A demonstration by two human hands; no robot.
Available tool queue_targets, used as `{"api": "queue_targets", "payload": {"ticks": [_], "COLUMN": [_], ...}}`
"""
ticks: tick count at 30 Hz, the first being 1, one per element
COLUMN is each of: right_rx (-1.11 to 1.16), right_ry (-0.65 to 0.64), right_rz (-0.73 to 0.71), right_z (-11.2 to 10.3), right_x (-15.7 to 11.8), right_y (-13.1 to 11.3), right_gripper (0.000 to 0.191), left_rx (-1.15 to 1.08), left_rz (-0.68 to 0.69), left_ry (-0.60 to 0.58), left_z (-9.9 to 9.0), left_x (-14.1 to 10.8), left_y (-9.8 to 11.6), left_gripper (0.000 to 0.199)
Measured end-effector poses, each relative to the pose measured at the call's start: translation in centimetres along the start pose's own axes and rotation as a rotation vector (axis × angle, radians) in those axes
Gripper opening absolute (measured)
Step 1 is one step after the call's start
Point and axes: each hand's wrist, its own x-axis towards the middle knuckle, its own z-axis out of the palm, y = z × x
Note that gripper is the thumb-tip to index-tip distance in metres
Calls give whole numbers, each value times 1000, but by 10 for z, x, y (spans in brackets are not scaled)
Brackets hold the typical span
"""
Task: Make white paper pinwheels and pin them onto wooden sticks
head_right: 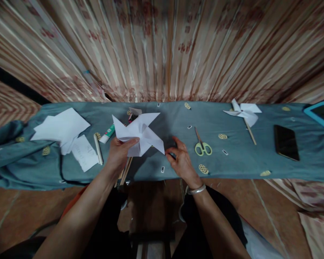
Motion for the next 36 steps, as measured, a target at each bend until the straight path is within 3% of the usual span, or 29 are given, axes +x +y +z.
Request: {"api": "queue_targets", "payload": {"ticks": [4, 7, 10, 17, 21, 27, 32, 36], "right_rx": [-78, -70, -100, -341, -395, -244, -116, -2], "right_ry": [8, -2, -18, -52, -49, -25, 56, 185], "right_rz": [-16, 2, 2, -178, -196, -65, 63, 61], "right_z": [-13, -17, -15, -4, -2, -6, -33, -54], "right_x": [-2, -3, -3, 0, 1, 2, -6, -14], "right_y": [-2, -8, -16, -20, -21, -27, -25, -35], "right_gripper": [15, 19, 17, 26, 27, 21, 16, 13], "left_rx": [11, 30, 59, 105, 121, 122, 85, 100], "left_rz": [16, -20, -39, 19, 33, 48, 39, 24], "left_ry": [1, -17, -34, -46, -70, -71, -56, -40], "left_z": [0, 0, 2, 4, 3, 1, 1, 2], "left_x": [4, 4, 3, 1, 2, 4, 3, -1], "left_y": [-4, -7, -8, -12, -14, -16, -16, -16], "left_gripper": [71, 56, 44, 41, 36, 31, 33, 33]}}
